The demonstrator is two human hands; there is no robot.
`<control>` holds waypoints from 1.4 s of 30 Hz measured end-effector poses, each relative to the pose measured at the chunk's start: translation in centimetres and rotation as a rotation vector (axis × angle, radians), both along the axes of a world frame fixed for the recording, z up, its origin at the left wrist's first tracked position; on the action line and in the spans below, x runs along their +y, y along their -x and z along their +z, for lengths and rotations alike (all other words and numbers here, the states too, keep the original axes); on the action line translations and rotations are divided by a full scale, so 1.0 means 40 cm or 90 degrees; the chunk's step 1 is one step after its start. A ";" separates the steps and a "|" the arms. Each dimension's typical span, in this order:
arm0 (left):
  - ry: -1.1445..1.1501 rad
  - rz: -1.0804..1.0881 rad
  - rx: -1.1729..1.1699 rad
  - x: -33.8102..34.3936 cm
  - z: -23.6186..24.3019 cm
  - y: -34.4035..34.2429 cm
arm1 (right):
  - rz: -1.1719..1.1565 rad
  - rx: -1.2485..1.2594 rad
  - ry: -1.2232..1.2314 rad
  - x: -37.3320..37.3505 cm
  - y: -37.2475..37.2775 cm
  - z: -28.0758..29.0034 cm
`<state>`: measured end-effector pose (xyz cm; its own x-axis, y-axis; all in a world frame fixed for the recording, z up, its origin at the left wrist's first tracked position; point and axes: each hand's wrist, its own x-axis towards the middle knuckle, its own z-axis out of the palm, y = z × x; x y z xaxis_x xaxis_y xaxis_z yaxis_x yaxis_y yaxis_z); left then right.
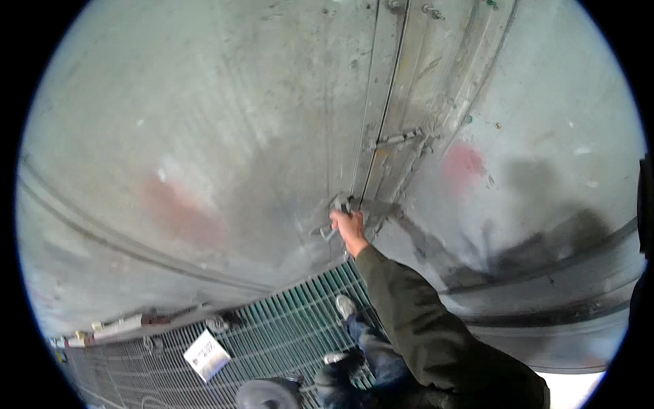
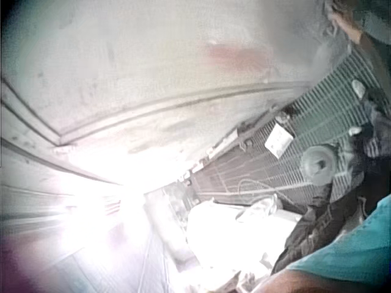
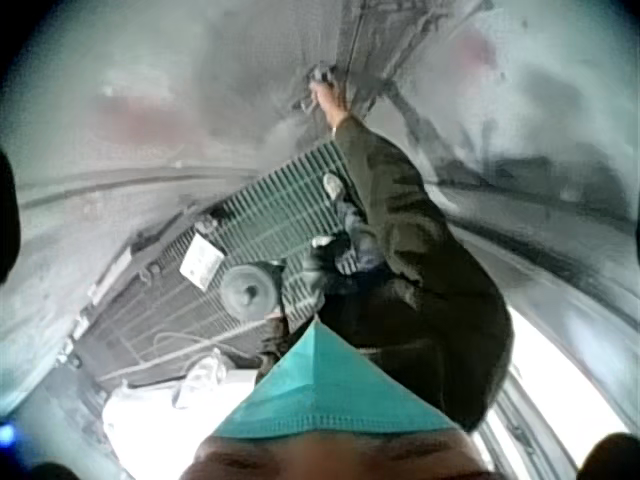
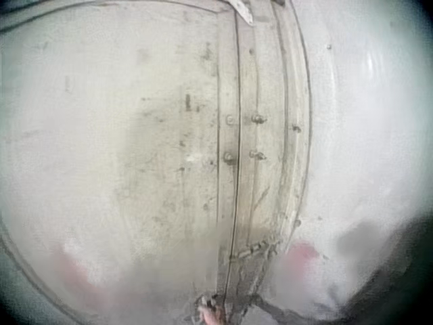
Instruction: The person walks from a paint booth to a workbench in a garage. They pick up a white plastic cup and pour a white liquid from a larger container into it. They then use a metal ruler to stir the liquid in the cup.
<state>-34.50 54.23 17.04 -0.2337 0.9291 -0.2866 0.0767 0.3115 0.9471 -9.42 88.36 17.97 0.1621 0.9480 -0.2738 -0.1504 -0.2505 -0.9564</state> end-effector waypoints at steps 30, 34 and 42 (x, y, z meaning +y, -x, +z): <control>0.050 -0.187 -0.641 0.759 -0.242 -0.355 | 0.305 -0.497 -0.574 0.010 -0.103 -0.113; 0.077 -0.186 -0.678 0.771 -0.244 -0.384 | 0.299 -0.297 -0.182 -0.001 -0.137 0.015; 0.143 -0.175 -0.702 0.744 -0.254 -0.366 | -0.158 -0.354 -0.390 0.063 -0.289 0.306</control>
